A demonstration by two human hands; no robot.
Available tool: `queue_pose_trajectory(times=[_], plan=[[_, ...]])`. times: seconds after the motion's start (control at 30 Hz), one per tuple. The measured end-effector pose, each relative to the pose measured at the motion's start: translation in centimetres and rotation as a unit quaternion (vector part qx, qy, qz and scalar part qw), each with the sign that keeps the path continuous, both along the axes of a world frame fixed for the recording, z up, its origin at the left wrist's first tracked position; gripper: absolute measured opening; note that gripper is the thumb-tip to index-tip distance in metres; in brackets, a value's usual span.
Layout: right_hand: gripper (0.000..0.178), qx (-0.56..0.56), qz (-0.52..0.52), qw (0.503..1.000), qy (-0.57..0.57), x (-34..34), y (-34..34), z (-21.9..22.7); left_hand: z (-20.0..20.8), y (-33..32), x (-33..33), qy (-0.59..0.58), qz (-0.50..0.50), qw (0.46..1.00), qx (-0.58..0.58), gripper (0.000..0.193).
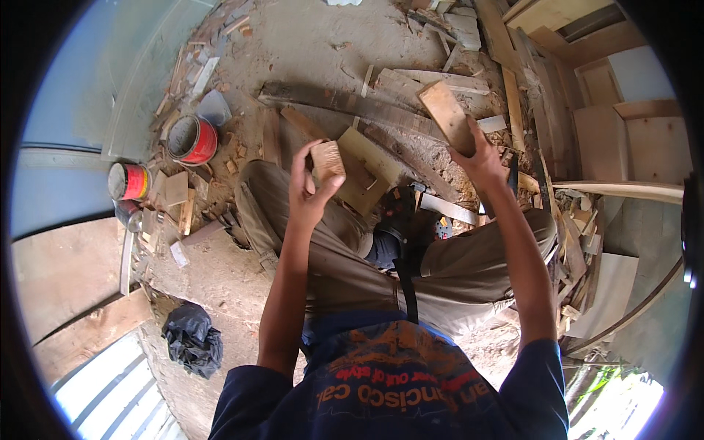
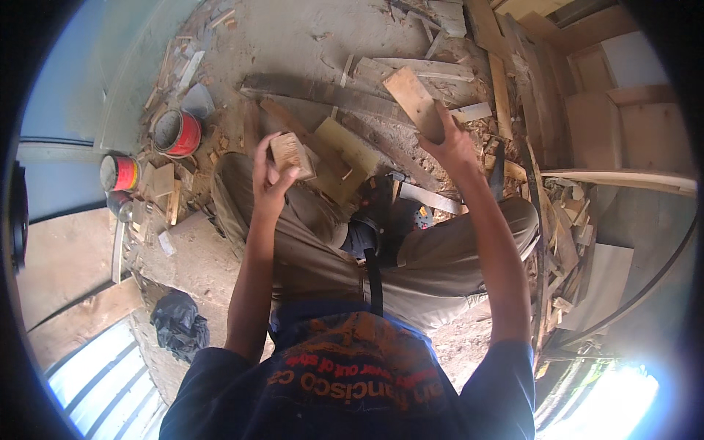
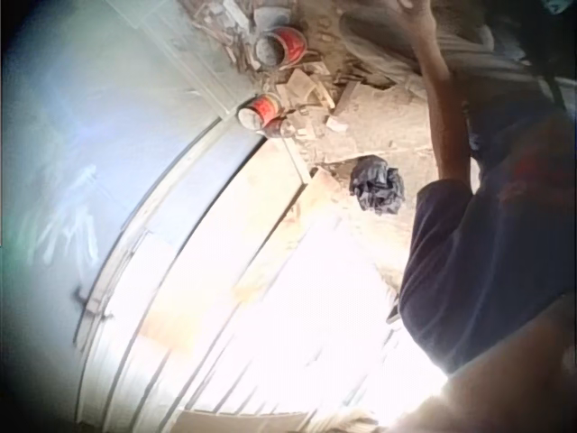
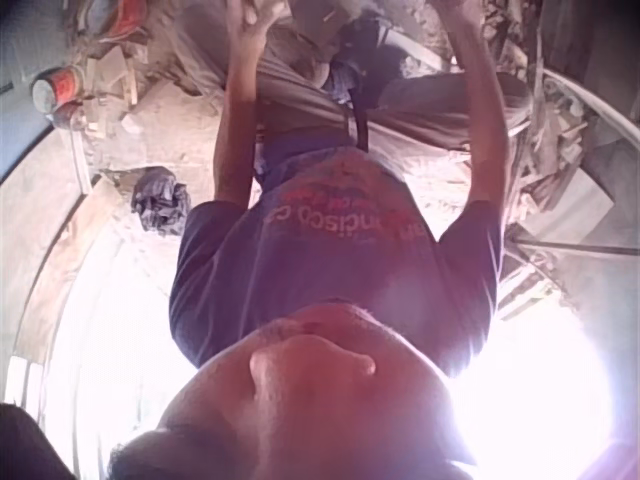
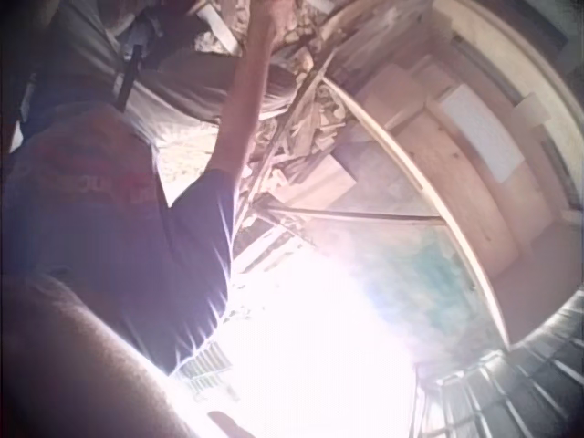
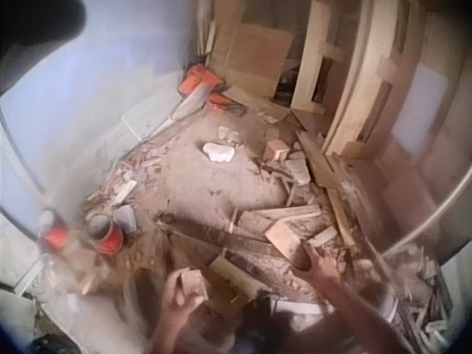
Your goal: The person sits on the floor and sorts through a pile of wooden planks and scraps. They pick up pieces, inspect them, and place them back down or move them aside.
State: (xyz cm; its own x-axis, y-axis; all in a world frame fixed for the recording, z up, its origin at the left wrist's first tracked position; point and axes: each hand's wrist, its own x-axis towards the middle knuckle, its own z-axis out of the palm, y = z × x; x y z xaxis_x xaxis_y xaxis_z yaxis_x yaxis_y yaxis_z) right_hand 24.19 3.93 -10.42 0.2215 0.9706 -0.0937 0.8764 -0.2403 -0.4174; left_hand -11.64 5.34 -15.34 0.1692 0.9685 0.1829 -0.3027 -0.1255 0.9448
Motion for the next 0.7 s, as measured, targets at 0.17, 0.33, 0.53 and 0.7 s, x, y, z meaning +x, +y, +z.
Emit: queue_pose_trajectory(times=[0.17, 0.33, 0.53, 0.7], plan=[[0.091, 0.038, 0.064, 0.997, 0.011, 0.6, -0.2, -10.1, 0.9, 0.1, -1.5, -0.008, 0.013, 0.999, -0.037, 0.064], [0.088, -0.111, 0.099, 0.988, 0.047, -3.0, 0.7, -13.6, -1.8, 0.2, -3.0, 0.012, 0.056, 0.998, -0.003, 0.066], [0.092, -0.131, 0.108, 0.985, 0.032, -4.5, 1.2, -17.1, -0.6, -0.7, -2.3, -0.036, 0.063, 0.995, -0.067, 0.073], [0.088, -0.179, 0.090, 0.979, 0.041, -4.8, 2.6, -17.5, -0.9, -0.8, -2.7, -0.041, 0.073, 0.994, -0.067, 0.074]])
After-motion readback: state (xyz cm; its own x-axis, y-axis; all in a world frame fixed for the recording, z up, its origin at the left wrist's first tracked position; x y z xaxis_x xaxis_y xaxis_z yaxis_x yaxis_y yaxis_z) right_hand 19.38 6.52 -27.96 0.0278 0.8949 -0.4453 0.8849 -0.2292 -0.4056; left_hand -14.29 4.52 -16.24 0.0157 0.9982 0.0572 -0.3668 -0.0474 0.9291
